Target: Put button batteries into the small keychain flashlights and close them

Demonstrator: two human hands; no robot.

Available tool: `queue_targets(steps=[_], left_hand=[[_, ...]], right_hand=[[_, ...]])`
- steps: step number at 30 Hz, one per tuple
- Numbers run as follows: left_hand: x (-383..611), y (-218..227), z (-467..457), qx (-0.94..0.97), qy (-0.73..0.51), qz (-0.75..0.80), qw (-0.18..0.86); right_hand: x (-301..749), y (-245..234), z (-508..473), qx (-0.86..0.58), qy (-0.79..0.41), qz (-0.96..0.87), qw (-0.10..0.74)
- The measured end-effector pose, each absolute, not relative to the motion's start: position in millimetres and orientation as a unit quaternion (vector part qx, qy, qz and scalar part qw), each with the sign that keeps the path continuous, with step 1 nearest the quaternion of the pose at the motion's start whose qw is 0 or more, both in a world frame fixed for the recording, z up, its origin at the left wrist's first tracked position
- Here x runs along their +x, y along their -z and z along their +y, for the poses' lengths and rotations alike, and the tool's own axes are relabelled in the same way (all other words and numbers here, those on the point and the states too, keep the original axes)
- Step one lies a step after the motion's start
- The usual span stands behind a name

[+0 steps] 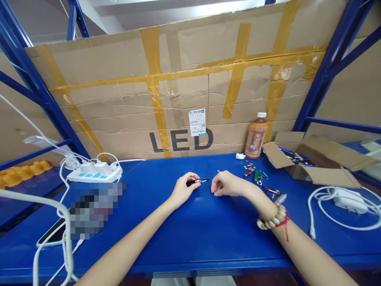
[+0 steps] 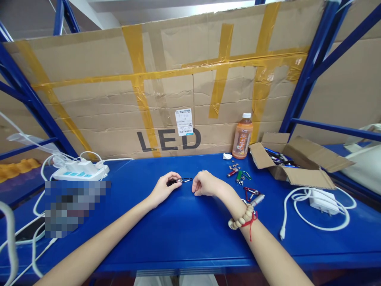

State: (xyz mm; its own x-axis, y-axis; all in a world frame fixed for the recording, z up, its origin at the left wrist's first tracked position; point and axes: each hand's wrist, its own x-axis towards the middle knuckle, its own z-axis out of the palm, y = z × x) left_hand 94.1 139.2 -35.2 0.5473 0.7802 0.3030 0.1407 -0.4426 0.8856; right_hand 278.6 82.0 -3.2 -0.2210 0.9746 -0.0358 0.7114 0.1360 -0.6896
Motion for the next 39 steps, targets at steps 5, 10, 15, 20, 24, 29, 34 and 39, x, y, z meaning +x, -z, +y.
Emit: queue_targets(steps=[5,10,15,20,24,29,34,39], left_hand=[[94.1,33.4,138.9,0.744,-0.379,0.292,0.467],[94.5,33.8,138.9,0.725,-0.383,0.281,0.498],[95.6,35.8,139.3,0.704,-0.394,0.263,0.529],[95.8,36.6,140.0,0.686,-0.399,0.264,0.549],[96.0,36.1,139.7,0.676,-0.402,0.261,0.56],[97.0,35.2,138.1,0.672,-0.406,0.252,0.566],[97.7,33.9,136.3,0.657,-0.401,0.262,0.582],[98.2,33.3,135.7,0.662,-0.396,0.272,0.576]], right_hand=[[273.2,5.6,83.8,-0.582,-0.213,-0.756,0.211],[267.4,2.0,83.9,-0.555,-0.143,-0.771,0.276],[260.5,-4.2,83.4,-0.52,-0.115,-0.767,0.357],[258.3,-5.8,83.3,-0.493,-0.14,-0.77,0.38],[257.0,-6.7,82.6,-0.48,-0.159,-0.766,0.397],[254.5,-7.5,81.9,-0.479,-0.162,-0.754,0.419],[252.9,-7.5,81.5,-0.474,-0.167,-0.75,0.43],[252.0,-7.2,80.7,-0.466,-0.175,-0.754,0.429]])
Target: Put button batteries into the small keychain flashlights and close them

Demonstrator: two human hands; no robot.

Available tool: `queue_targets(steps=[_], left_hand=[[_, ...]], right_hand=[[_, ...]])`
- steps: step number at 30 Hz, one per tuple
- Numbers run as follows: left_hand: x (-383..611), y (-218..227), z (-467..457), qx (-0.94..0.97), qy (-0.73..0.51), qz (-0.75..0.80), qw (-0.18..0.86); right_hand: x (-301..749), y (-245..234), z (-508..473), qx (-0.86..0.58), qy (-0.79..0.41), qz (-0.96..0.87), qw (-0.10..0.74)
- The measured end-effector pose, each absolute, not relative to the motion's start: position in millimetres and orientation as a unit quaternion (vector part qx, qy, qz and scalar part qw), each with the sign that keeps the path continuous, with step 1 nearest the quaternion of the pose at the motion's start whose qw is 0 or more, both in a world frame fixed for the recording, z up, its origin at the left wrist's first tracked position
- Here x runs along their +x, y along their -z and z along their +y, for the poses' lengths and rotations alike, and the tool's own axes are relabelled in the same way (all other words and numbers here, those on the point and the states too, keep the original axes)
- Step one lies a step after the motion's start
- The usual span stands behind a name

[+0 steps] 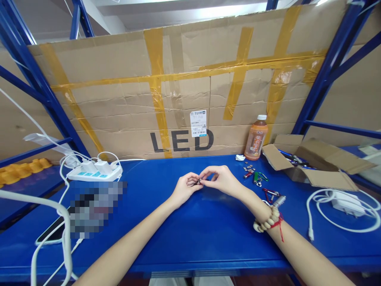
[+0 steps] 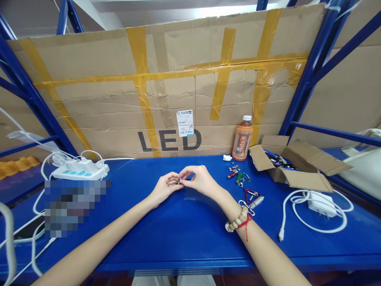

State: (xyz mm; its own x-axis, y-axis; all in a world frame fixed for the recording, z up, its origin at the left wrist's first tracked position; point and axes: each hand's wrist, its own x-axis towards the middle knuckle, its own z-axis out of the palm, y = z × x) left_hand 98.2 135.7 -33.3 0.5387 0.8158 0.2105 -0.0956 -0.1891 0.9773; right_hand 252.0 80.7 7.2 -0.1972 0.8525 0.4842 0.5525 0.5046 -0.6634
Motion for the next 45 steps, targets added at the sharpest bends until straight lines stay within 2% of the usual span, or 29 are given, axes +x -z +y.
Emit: queue_targets(steps=[7,15,21,26,32,39,45], left_hand=[[97.5,34.3,135.8,0.666,-0.387,0.264,0.58],[97.6,35.8,137.1,0.659,-0.392,0.259,0.587],[98.3,34.4,135.0,0.655,-0.398,0.265,0.586],[98.2,32.5,135.3,0.637,-0.462,0.281,0.55],[92.0,30.7,141.5,0.598,-0.581,0.32,0.45],[89.6,29.6,141.2,0.627,-0.579,0.334,0.4],[91.0,33.8,142.1,0.661,-0.56,0.333,0.372]], right_hand=[[251.5,-5.0,83.0,-0.483,-0.175,-0.741,0.431],[250.5,-1.6,86.0,-0.499,-0.254,-0.701,0.441],[249.1,-0.1,86.2,-0.503,-0.23,-0.71,0.436],[244.9,8.0,88.9,-0.554,-0.128,-0.69,0.449],[232.3,19.0,84.9,-0.519,-0.049,-0.78,0.346],[216.3,22.4,78.0,-0.401,-0.071,-0.879,0.249],[213.3,22.7,80.2,-0.389,-0.068,-0.89,0.229]])
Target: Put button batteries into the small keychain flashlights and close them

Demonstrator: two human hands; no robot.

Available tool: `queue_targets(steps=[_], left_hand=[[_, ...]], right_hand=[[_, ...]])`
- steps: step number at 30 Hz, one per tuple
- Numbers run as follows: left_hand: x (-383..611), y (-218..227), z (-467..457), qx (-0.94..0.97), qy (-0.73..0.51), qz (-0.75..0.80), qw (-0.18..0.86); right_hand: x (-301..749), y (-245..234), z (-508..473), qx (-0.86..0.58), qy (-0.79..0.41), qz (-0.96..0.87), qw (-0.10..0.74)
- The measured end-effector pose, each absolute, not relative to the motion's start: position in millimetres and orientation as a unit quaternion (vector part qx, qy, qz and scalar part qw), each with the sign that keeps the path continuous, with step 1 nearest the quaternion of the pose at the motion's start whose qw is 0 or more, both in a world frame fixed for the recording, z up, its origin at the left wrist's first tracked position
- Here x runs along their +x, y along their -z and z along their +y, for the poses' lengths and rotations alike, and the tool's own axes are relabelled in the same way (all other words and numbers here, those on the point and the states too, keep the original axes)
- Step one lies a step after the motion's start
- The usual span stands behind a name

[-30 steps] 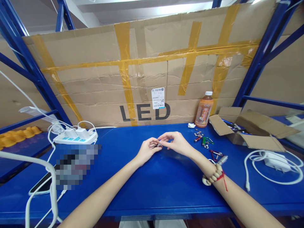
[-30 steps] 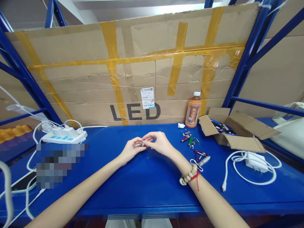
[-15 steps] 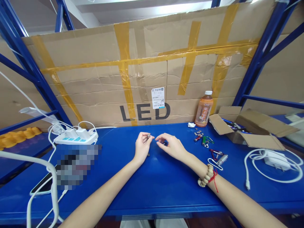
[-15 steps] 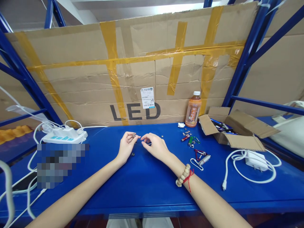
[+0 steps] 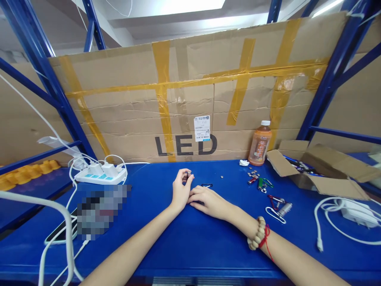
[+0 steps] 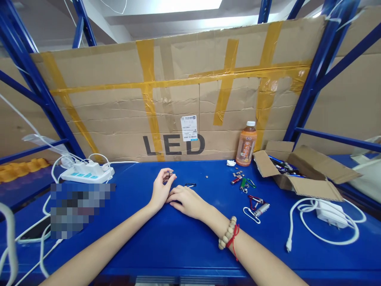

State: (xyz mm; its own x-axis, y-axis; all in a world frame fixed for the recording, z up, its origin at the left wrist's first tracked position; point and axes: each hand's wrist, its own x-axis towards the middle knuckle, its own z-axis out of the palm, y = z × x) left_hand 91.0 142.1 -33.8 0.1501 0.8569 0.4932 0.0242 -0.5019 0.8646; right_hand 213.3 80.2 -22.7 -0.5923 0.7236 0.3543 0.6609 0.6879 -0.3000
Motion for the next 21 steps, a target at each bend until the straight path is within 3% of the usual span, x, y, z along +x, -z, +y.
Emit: queue_targets(steps=[21], left_hand=[[92.5,28.9,135.4,0.648,-0.508,0.332,0.461]], right_hand=[[217.5,24.5,85.2,-0.494,-0.095,-0.829,0.246]])
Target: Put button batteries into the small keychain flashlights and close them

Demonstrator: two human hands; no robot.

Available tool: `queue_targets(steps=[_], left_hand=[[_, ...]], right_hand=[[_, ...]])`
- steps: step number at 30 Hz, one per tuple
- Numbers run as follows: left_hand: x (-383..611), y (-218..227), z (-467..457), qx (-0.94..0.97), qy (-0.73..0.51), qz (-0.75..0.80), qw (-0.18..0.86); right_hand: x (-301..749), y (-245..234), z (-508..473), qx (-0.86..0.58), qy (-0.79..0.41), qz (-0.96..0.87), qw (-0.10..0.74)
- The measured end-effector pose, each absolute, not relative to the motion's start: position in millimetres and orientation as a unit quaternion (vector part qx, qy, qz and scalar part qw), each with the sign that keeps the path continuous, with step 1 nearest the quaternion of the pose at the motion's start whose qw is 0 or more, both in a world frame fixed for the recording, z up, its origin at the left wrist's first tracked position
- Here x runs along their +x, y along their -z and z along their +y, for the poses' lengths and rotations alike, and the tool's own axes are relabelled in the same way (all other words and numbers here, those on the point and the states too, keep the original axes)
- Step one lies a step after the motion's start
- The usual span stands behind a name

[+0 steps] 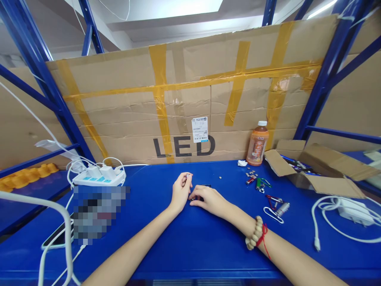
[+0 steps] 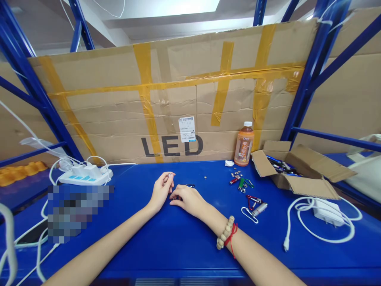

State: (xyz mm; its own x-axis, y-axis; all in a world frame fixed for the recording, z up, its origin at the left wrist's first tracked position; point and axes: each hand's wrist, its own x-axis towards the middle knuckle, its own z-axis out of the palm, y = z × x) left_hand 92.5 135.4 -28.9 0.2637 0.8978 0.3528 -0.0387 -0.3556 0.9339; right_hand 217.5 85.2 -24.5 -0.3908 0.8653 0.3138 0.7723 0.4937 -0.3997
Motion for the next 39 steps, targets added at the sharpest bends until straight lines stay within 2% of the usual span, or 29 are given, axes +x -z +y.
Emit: queue_targets(steps=[12,24,29,35,39], left_hand=[[93.2,26.7,133.0,0.65,-0.498,0.339,0.464],[92.9,28.7,134.5,0.653,-0.491,0.337,0.467],[91.5,29.3,135.2,0.67,-0.485,0.333,0.452],[92.9,31.7,136.7,0.693,-0.445,0.329,0.461],[94.0,31.4,135.9,0.692,-0.397,0.332,0.502]], right_hand=[[217.6,22.4,85.6,-0.532,-0.116,-0.789,0.283],[219.6,23.6,87.7,-0.536,-0.143,-0.783,0.283],[223.3,24.7,90.0,-0.543,-0.114,-0.781,0.287],[234.1,25.5,95.5,-0.549,-0.076,-0.743,0.376],[238.2,22.6,97.5,-0.529,-0.102,-0.704,0.463]])
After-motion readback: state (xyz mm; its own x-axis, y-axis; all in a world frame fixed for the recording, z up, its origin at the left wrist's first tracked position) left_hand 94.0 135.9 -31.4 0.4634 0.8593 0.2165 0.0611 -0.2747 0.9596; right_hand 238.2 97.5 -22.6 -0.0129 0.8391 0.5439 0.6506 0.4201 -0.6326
